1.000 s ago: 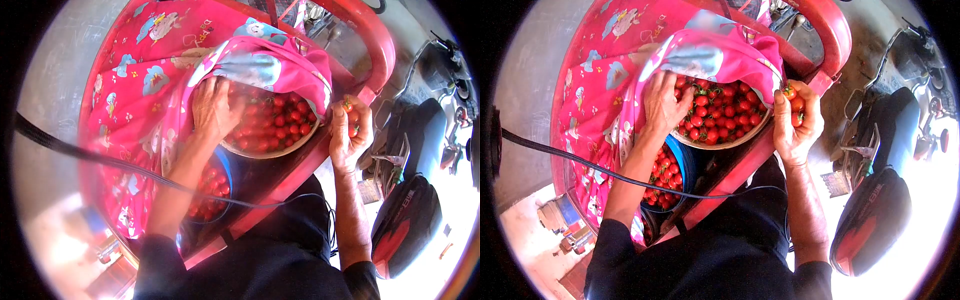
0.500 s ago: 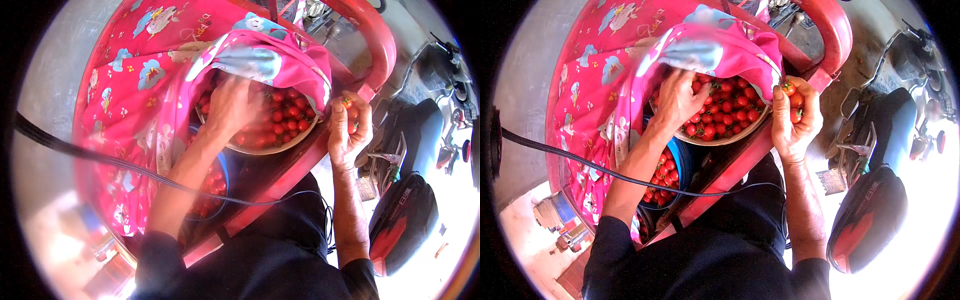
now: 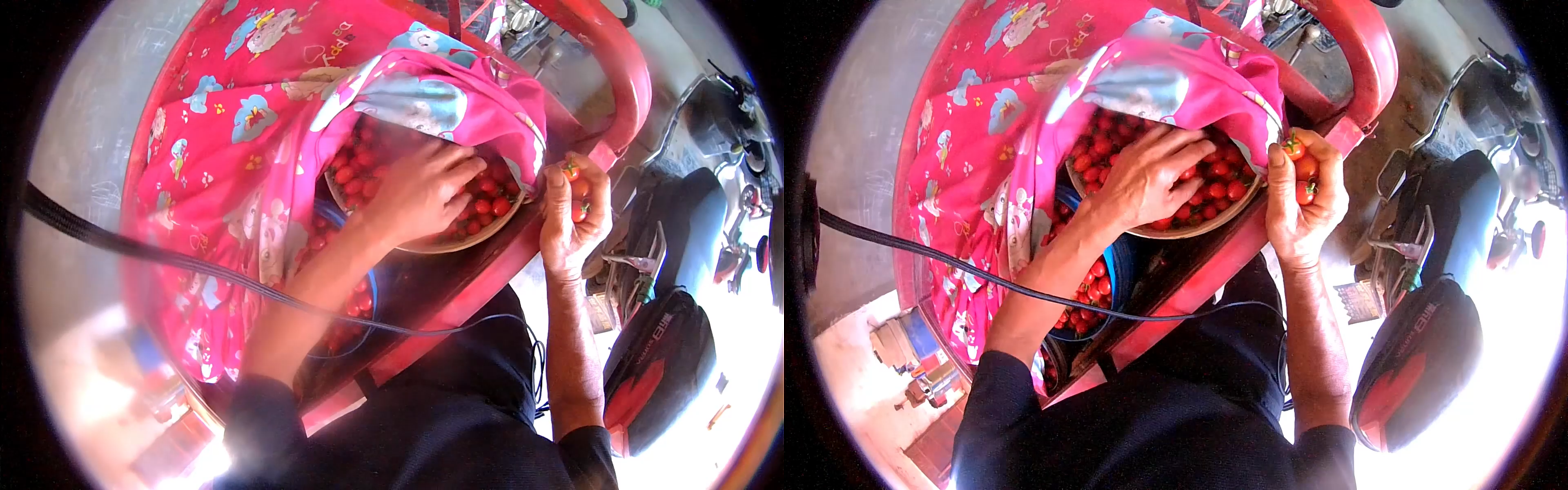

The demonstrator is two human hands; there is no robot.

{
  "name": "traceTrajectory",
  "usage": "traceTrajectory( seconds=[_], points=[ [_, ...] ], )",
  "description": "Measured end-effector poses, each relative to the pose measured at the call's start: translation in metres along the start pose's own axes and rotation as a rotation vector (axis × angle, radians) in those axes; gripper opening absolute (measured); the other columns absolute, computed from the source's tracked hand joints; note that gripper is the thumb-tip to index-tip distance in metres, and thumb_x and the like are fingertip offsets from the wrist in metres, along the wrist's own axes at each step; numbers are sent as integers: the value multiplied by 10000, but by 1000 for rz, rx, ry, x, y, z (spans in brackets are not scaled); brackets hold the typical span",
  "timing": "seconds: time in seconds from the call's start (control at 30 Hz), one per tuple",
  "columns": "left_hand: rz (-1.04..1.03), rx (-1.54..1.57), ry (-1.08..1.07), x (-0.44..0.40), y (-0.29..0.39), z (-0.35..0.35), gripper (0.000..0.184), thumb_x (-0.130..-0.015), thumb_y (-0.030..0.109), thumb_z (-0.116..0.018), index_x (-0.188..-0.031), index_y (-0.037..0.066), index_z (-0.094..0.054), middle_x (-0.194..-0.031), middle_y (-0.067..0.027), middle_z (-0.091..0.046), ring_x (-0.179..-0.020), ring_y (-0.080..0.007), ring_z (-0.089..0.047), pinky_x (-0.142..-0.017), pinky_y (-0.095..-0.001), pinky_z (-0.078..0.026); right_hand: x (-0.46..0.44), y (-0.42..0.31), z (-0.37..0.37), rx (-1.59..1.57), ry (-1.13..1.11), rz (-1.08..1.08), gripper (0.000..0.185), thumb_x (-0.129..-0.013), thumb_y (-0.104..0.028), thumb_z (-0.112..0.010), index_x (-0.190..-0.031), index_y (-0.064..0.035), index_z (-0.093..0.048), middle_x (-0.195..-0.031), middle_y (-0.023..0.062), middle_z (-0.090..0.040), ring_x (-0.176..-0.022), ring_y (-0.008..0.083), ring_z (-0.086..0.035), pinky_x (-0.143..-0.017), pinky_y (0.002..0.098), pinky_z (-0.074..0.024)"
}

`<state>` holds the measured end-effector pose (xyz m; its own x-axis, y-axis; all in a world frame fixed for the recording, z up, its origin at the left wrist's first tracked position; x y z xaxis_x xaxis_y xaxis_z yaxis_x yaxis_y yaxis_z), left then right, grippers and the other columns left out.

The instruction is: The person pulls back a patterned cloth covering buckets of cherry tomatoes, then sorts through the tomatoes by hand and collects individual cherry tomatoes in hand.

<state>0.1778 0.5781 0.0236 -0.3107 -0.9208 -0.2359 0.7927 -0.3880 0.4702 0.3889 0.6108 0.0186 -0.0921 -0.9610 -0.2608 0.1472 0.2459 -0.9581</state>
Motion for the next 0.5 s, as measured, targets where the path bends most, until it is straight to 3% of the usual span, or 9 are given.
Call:
traceTrajectory(
  seconds=[0.27, 0.37, 0.5],
  points=[
    [-3, 9, 34, 50, -17, 34, 467, -776, 103, -829, -1226, 75, -709, -1315, -111, -670, -1129, -334, -651, -967, -437, -552, 0, -1, -2, -33, -9, -14, 213, -970, -108, -750, -1149, -33, -663, -747, -52, -573, -649, 23, -469, -616, 194, -403],
    [257, -147, 46, 65, -29, 47, 489, -789, 132, -824, -1254, 53, -695, -1354, -130, -647, -1230, -358, -599, -1047, -465, -503, 0, 3, 0, -9, -27, 6, 211, -971, -100, -746, -1151, -29, -661, -750, -49, -582, -651, 19, -472, -618, 190, -406],
    [365, -237, 90, 75, -32, 52, 538, -812, 148, -805, -1314, 40, -647, -1394, -157, -610, -1257, -385, -572, -1075, -480, -473, 0, 1, -1, -35, -40, -11, 214, -968, -87, -750, -1148, -17, -659, -728, -51, -567, -639, 21, -466, -614, 192, -405]
  ],
)
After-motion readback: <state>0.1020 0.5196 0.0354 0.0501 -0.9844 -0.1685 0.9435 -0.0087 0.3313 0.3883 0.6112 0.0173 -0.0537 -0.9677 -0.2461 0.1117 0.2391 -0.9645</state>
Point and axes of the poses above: each hand's wrist, its own x-axis away from the middle knuckle, its own z-axis out of the back of the hand, y = z × x, the point moved 5 cm from there along -x, towards the middle knuckle
